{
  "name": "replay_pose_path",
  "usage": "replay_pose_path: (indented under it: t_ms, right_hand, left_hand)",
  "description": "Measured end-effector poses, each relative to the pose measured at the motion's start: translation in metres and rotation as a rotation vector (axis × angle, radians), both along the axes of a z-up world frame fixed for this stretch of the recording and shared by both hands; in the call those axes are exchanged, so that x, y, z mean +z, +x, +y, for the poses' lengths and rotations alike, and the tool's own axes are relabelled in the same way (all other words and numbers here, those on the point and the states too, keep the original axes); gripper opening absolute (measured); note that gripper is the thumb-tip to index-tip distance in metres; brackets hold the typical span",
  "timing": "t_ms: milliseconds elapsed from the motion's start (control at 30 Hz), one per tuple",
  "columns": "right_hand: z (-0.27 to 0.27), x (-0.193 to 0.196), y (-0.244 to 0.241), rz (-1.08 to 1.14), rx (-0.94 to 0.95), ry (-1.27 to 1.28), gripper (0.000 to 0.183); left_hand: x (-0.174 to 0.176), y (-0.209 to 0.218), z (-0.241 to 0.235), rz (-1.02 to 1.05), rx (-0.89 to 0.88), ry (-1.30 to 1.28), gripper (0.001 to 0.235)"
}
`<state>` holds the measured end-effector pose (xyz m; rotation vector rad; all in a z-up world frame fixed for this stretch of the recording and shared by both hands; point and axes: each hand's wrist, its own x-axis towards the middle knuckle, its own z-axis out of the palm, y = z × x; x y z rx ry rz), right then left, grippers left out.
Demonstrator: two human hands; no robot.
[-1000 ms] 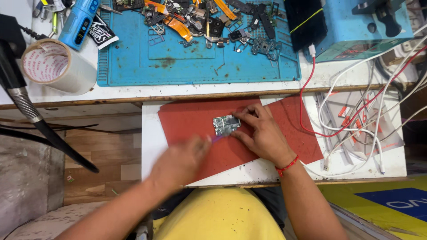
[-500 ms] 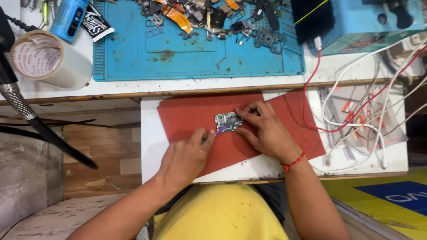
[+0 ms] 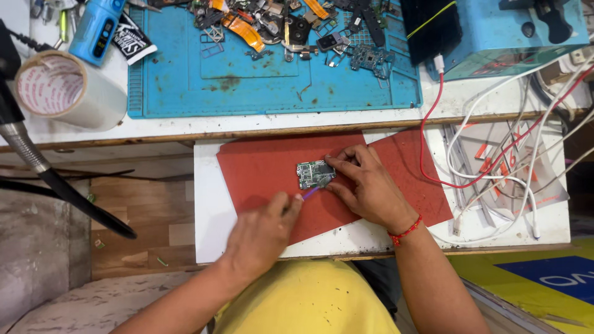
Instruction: The person uses a toothbrush to scrub a small green circuit board placed on a red mat. They then use a hot air gun to apply heat to the board while holding it steady with their other hand. The person returns to scrubbing the board with the toothbrush after setting the hot air gun aside.
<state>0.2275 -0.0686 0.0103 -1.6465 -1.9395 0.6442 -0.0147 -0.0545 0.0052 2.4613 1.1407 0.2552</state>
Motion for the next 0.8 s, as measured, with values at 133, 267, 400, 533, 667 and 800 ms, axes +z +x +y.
replay_pose_path:
  t_ms: [133, 267, 400, 533, 667, 800]
  right_hand:
    - [-0.002, -0.002, -0.001, 0.023, -0.011, 0.016, 0.047]
    - [-0.005, -0.002, 0.002, 0.011, -0.005, 0.012, 0.048]
    - [-0.001, -0.001, -0.001, -0.002, -0.031, -0.008, 0.048]
    - [-0.001, -0.001, 0.001, 0.018, 0.029, 0.018, 0.048]
    - [-0.003, -0.003, 0.003, 0.02, 0.014, 0.019, 0.047]
    - [-0.003, 0.0, 0.002, 0.041, 0.006, -0.029, 0.048]
  left_hand:
    - [0.009, -0.008, 0.019, -0.051, 0.111, 0.051, 0.019]
    - [0.01, -0.007, -0.002, -0.075, -0.011, 0.09, 0.031]
    - [0.008, -0.003, 0.0, -0.107, 0.065, 0.058, 0.023]
    - [0.002, -0.008, 0.01, -0.09, 0.125, 0.052, 0.026]
    - [0.002, -0.009, 0.001, -0.069, -0.054, 0.076, 0.031]
    - [0.002, -0.011, 0.007, 0.065, 0.195, -0.157, 0.022]
